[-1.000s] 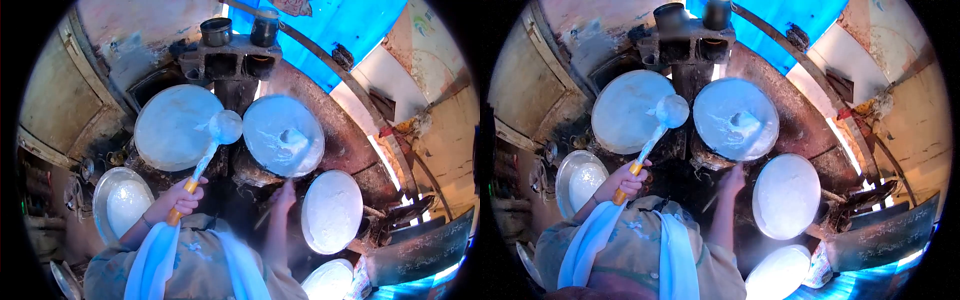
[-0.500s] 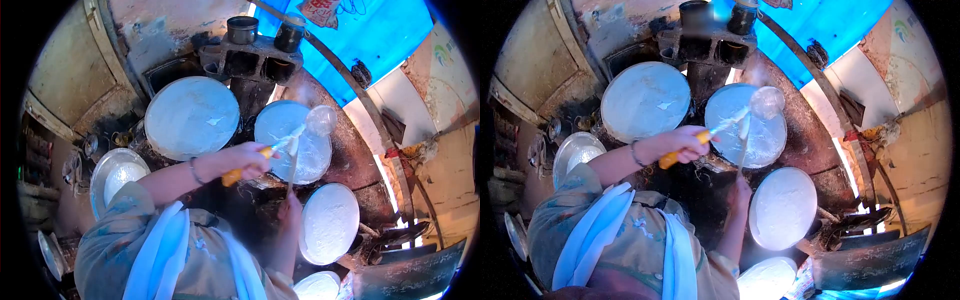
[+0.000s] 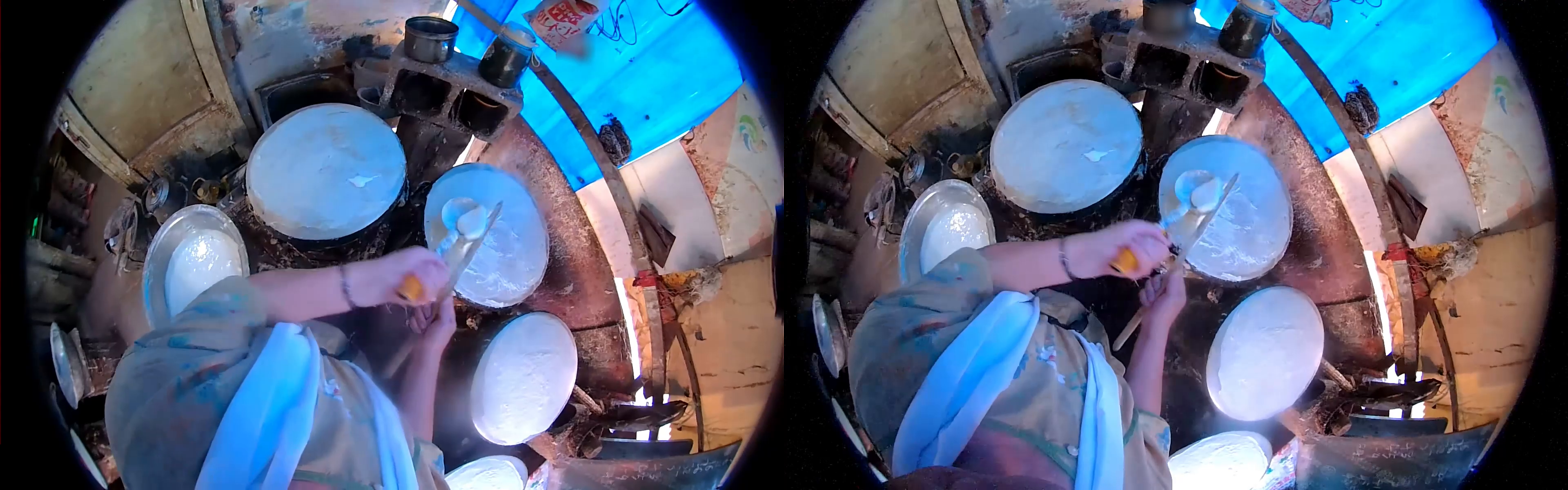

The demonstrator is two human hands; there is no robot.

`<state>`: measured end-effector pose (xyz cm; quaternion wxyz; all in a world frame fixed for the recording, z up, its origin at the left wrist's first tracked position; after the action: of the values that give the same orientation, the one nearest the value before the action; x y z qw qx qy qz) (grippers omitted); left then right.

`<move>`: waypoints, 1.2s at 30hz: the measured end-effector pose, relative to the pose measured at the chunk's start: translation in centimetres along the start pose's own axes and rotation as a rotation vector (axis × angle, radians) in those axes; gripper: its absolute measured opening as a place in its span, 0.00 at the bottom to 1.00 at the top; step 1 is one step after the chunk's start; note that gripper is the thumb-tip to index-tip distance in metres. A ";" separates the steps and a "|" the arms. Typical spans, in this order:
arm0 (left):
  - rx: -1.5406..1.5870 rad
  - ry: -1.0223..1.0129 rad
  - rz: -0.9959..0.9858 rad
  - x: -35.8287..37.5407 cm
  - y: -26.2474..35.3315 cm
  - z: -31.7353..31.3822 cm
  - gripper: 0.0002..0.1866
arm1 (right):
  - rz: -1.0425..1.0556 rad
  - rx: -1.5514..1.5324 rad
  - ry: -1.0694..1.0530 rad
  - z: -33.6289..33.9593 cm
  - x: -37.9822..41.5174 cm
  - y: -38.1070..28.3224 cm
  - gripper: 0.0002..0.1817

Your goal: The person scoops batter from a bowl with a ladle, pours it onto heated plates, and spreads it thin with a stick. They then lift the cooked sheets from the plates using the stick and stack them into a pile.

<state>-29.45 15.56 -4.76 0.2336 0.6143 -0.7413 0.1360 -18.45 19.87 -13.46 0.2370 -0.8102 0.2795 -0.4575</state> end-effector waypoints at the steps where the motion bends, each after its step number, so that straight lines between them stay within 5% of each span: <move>1: -0.001 0.005 -0.002 0.6 0.1 -0.1 0.04 | 0.124 0.011 0.033 -0.4 0.9 -1.1 0.14; 3: 0.316 -0.229 0.113 1.5 0.2 -1.2 0.02 | 0.394 0.030 0.087 -2.0 3.2 -4.0 0.16; 6: 0.168 -0.111 -0.055 0.4 1.6 -2.5 0.02 | 0.597 0.063 0.134 -2.1 3.2 -6.6 0.23; 8: 0.202 -0.179 -0.108 1.6 3.0 -4.0 0.01 | 0.773 0.418 0.238 -0.5 1.5 -7.1 0.21; 9: 0.399 -0.264 0.021 2.1 3.4 -4.6 0.02 | 1.062 0.546 0.326 -0.1 0.8 -7.0 0.20; 12: 0.587 -0.425 0.144 3.1 4.1 -5.4 0.04 | 1.374 1.025 0.139 1.2 0.4 -5.7 0.19; 13: 0.478 -0.364 0.048 3.8 4.6 -5.5 0.05 | 1.126 1.344 0.184 2.2 0.2 -5.5 0.17; 16: 0.282 -0.318 -0.093 5.1 5.6 -5.5 0.08 | 1.140 1.460 0.228 5.0 -3.2 -8.5 0.16; 17: 0.035 -0.222 -0.294 5.8 6.1 -5.3 0.07 | 0.935 1.567 0.425 6.3 -5.4 -10.1 0.16; 19: -0.301 -0.145 -0.599 8.9 6.1 -5.8 0.08 | 1.139 1.408 0.464 7.8 -7.6 -14.1 0.18; 23: -0.219 -0.200 -0.562 12.1 5.4 -1.8 0.09 | 0.997 1.414 0.546 10.0 -11.2 -14.6 0.17; 26: 0.040 -0.238 -0.459 14.5 5.5 3.1 0.08 | 0.597 0.609 0.524 8.3 -10.7 -5.3 0.17; 27: 0.044 -0.245 -0.457 15.3 5.6 4.7 0.08 | 0.759 0.867 0.380 4.6 -7.3 -3.0 0.17; 30: 0.360 -0.249 -0.363 18.4 5.4 9.3 0.10 | 0.622 0.491 0.124 0.2 -4.3 2.7 0.20; 33: 0.364 -0.132 -0.443 22.7 5.2 13.9 0.09 | 0.932 0.718 -0.014 -1.6 -5.0 2.9 0.22; 35: 0.366 -0.127 -0.490 25.7 5.2 16.0 0.08 | 0.999 1.690 0.235 -4.4 -3.2 0.8 0.23; 36: 0.373 -0.116 -0.544 26.9 5.2 17.0 0.08 | 1.015 1.819 0.268 -2.3 -5.6 -0.4 0.24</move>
<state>-41.20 -14.47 -4.96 0.1023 0.8286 -0.5246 0.1668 -22.77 23.58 -15.49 0.8876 -0.0572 0.1610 -0.4278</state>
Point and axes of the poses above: each hand's wrist, its own x-axis away from the middle knuckle, its own z-axis out of the back of the hand, y = z × x, the point moved 5 cm from there along -x, towards the middle knuckle, and after that the axes turned 9 degrees about y, right-handed, at the moved point
